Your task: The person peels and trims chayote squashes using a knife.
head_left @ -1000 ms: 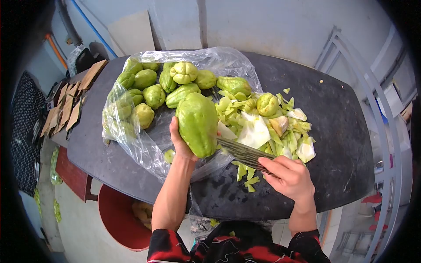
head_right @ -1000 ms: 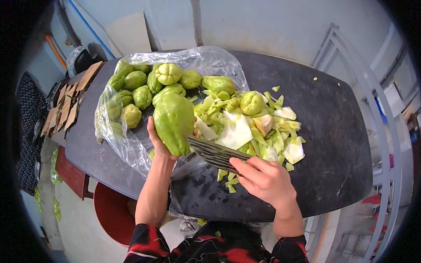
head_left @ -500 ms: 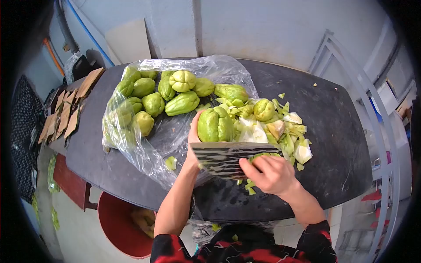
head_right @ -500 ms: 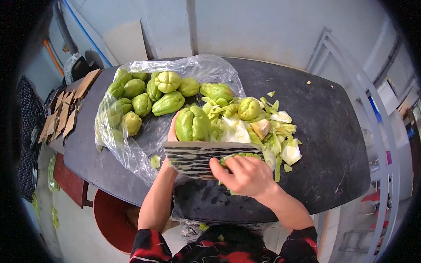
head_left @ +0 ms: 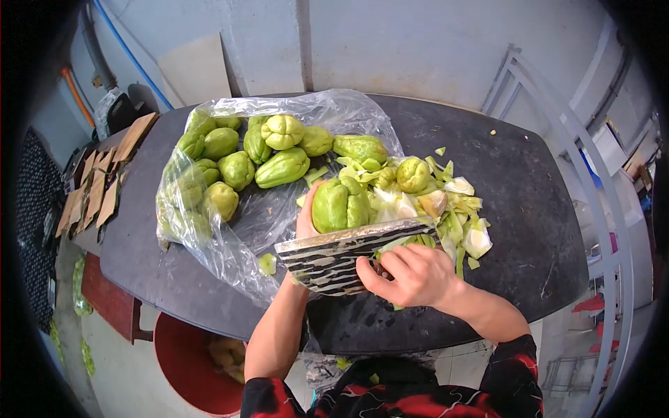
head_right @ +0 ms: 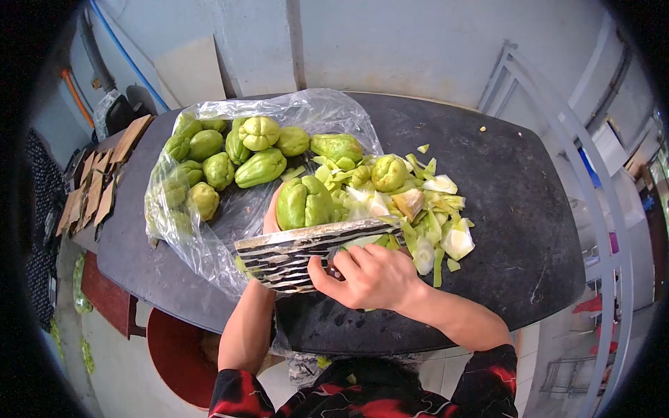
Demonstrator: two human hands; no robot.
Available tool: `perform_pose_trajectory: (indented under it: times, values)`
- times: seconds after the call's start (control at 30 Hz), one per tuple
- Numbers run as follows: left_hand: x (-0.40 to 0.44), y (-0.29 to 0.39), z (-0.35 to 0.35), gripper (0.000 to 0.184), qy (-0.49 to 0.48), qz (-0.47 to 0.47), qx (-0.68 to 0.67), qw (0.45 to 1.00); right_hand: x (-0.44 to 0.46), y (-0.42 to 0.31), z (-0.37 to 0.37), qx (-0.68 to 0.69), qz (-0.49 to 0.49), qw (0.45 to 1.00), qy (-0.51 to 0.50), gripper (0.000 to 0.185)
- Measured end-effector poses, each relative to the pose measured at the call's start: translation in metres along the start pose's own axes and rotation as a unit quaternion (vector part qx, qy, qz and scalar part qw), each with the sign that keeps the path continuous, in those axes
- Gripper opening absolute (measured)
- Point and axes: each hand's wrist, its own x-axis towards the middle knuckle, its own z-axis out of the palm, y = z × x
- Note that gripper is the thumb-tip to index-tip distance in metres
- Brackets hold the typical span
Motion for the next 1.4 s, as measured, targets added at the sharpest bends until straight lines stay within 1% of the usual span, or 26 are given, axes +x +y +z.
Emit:
perform_pose_trajectory:
  times: [0.03, 0.07, 0.13, 0.17, 0.2, 0.27, 0.33, 0.4, 0.47, 0.53, 0.6, 0.67, 0.8, 0.9, 0.93, 0.97, 1.0, 1.07, 1.1, 1.13, 1.2, 1.27, 1.33, 1.37, 1.4]
  values:
    - [-0.004, 0.01, 0.01, 0.09, 0.009, -0.015, -0.019, 1.0, 0.0, -0.001, -0.001, 0.0, 0.0, 1.0, -0.001, 0.031]
    - [-0.005, 0.015, 0.014, 0.09, 0.009, -0.015, -0.02, 1.0, 0.0, -0.001, -0.003, 0.008, -0.001, 1.0, 0.0, 0.033]
    - [-0.007, 0.019, 0.018, 0.089, -0.023, -0.003, -0.017, 1.0, -0.001, -0.003, -0.006, 0.016, -0.001, 1.0, 0.0, 0.035]
    - [-0.008, 0.017, 0.02, 0.092, 0.009, -0.03, -0.044, 0.999, -0.002, -0.003, -0.008, 0.013, -0.001, 1.0, -0.002, 0.037]
    - [-0.008, 0.016, 0.017, 0.092, 0.009, -0.03, -0.044, 0.999, -0.003, -0.004, -0.009, 0.009, 0.0, 1.0, -0.003, 0.039]
    - [-0.008, 0.014, 0.011, 0.095, -0.045, 0.013, 0.065, 0.997, -0.008, -0.003, -0.009, 0.0, -0.005, 1.0, -0.003, 0.039]
    - [-0.008, 0.014, 0.013, 0.098, -0.049, 0.0, 0.076, 0.996, -0.01, -0.002, -0.009, -0.01, -0.01, 1.0, -0.004, 0.039]
    - [-0.01, 0.01, 0.011, 0.097, -0.042, 0.007, 0.113, 0.993, -0.011, -0.002, -0.009, 0.004, 0.0, 1.0, 0.027, 0.042]
    - [-0.012, 0.013, 0.015, 0.097, -0.045, 0.004, 0.101, 0.994, -0.015, -0.002, -0.011, -0.013, -0.01, 1.0, 0.016, 0.042]
    - [-0.013, 0.018, 0.021, 0.094, -0.056, -0.02, 0.07, 0.996, -0.019, 0.008, -0.008, -0.029, -0.02, 0.999, 0.006, 0.042]
    - [-0.02, 0.018, 0.018, 0.099, -0.022, -0.093, 0.019, 0.995, -0.031, 0.029, 0.007, -0.067, 0.062, 0.996, 0.001, 0.041]
    - [-0.017, 0.001, 0.01, 0.105, -0.003, -0.127, -0.006, 0.992, -0.036, 0.035, 0.011, -0.063, 0.067, 0.996, -0.005, 0.041]
    - [-0.018, 0.006, 0.006, 0.11, -0.027, -0.13, -0.016, 0.991, -0.03, 0.031, 0.003, -0.054, 0.08, 0.995, -0.017, 0.042]
    - [-0.018, 0.016, 0.01, 0.118, -0.073, -0.095, -0.027, 0.992, -0.033, 0.027, -0.002, -0.061, 0.072, 0.996, -0.008, 0.043]
    - [-0.016, 0.015, 0.008, 0.118, -0.074, -0.095, -0.026, 0.992, -0.035, 0.027, -0.002, -0.066, 0.07, 0.995, -0.007, 0.044]
    - [-0.015, 0.014, 0.006, 0.115, -0.072, -0.094, 0.0, 0.993, -0.037, 0.037, 0.001, -0.056, 0.072, 0.996, 0.016, 0.043]
    - [-0.016, 0.011, 0.005, 0.112, -0.07, -0.098, 0.025, 0.992, -0.041, 0.046, 0.005, -0.059, 0.109, 0.992, -0.021, 0.04]
    - [-0.012, 0.006, 0.01, 0.107, -0.053, -0.174, -0.068, 0.981, -0.043, 0.057, 0.014, -0.026, 0.151, 0.988, -0.03, 0.039]
    - [-0.01, 0.003, 0.007, 0.106, -0.054, -0.166, -0.069, 0.982, -0.042, 0.054, 0.016, -0.032, 0.142, 0.989, -0.029, 0.039]
    - [-0.012, 0.0, 0.002, 0.105, -0.054, -0.161, -0.067, 0.983, -0.041, 0.049, 0.016, -0.012, 0.144, 0.989, -0.006, 0.052]
    - [-0.018, -0.003, -0.002, 0.105, -0.066, -0.165, -0.079, 0.981, -0.032, 0.038, 0.005, -0.011, 0.106, 0.994, 0.015, 0.051]
    - [-0.018, -0.001, 0.002, 0.104, -0.077, -0.171, -0.096, 0.978, -0.025, 0.032, -0.002, -0.017, 0.099, 0.995, 0.029, 0.049]
    - [-0.018, 0.021, 0.03, 0.106, 0.02, -0.248, -0.117, 0.961, -0.023, 0.03, -0.007, -0.047, 0.059, 0.997, 0.018, 0.041]
    - [-0.022, 0.016, 0.026, 0.112, -0.028, -0.174, -0.035, 0.984, -0.026, 0.038, -0.008, -0.053, 0.055, 0.997, 0.01, 0.039]
    - [-0.023, 0.007, 0.014, 0.115, -0.086, -0.118, -0.012, 0.989, -0.035, 0.051, -0.002, -0.091, 0.098, 0.99, -0.038, 0.039]
